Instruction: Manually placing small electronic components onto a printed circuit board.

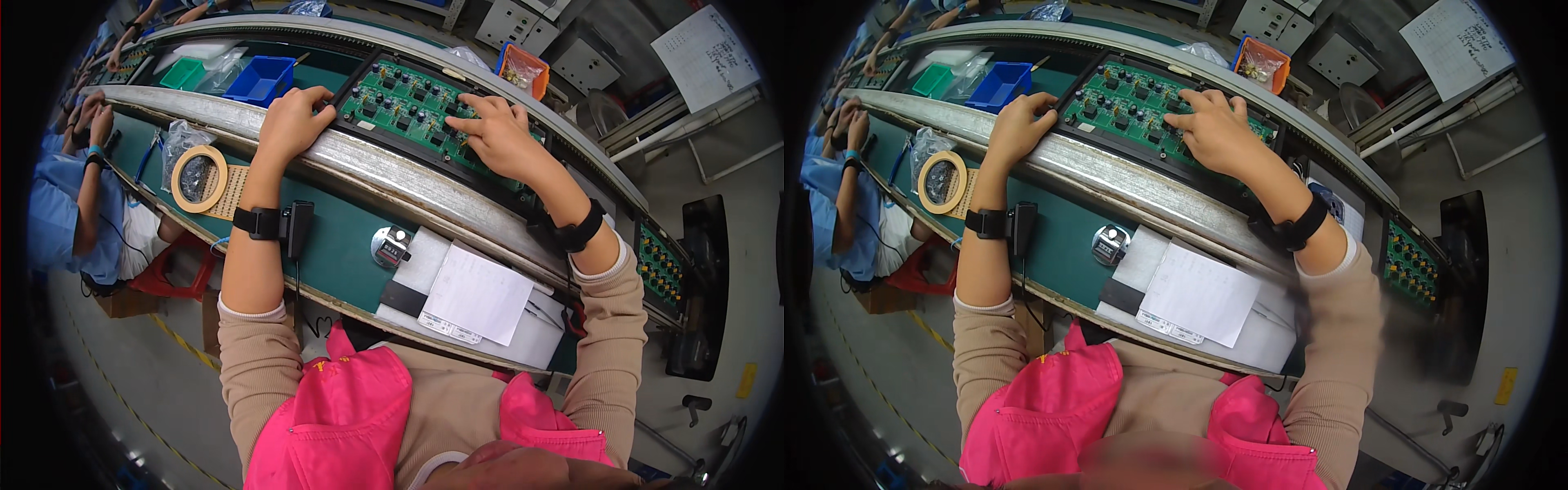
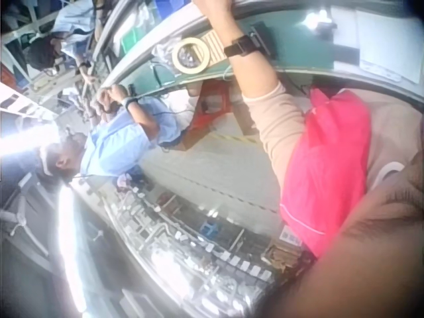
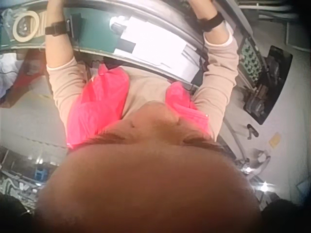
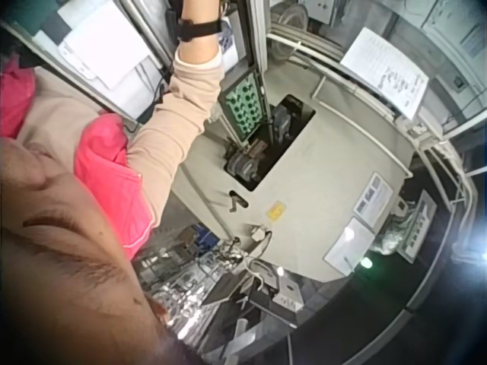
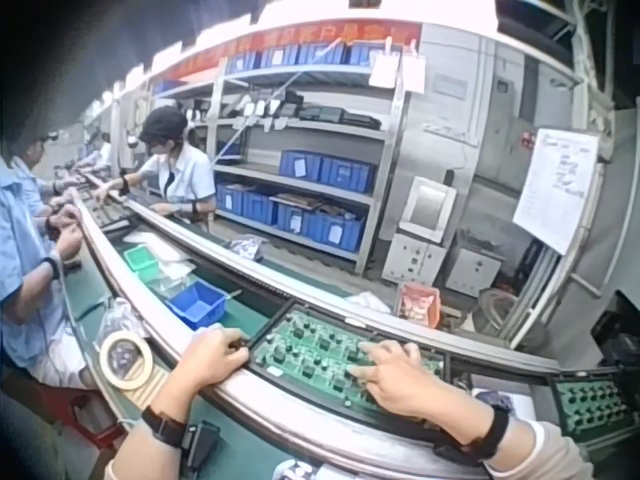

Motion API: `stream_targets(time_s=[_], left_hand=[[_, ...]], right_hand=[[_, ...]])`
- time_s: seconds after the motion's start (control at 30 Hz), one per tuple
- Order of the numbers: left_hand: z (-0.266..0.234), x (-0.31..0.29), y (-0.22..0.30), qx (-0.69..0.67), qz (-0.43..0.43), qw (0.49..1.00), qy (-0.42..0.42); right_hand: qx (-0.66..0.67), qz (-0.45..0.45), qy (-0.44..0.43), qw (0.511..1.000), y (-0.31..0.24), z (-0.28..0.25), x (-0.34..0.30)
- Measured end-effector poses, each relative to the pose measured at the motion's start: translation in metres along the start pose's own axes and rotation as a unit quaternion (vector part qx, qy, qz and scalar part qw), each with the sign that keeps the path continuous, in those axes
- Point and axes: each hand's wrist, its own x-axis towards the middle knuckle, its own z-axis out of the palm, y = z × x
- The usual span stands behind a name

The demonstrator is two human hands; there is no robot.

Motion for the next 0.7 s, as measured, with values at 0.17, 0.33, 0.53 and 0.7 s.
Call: stream_targets(time_s=[0.17, 0.33, 0.53, 0.7], left_hand=[[0.002, 0.001, -0.002, -0.001, 0.008, 1.000, 0.001], [0.000, 0.001, -0.002, -0.006, 0.008, 1.000, -0.003], [0.002, 0.001, -0.003, -0.007, 0.009, 1.000, 0.005], [0.003, 0.001, -0.004, -0.008, -0.002, 1.000, 0.000]], right_hand=[[0.017, -0.008, 0.026, 0.999, -0.001, -0.001, -0.006], [0.004, -0.014, 0.018, 1.000, -0.003, -0.001, -0.005], [0.039, -0.004, 0.022, 0.999, 0.004, 0.001, -0.002], [0.037, -0.007, 0.010, 0.999, -0.001, 0.000, 0.006]])
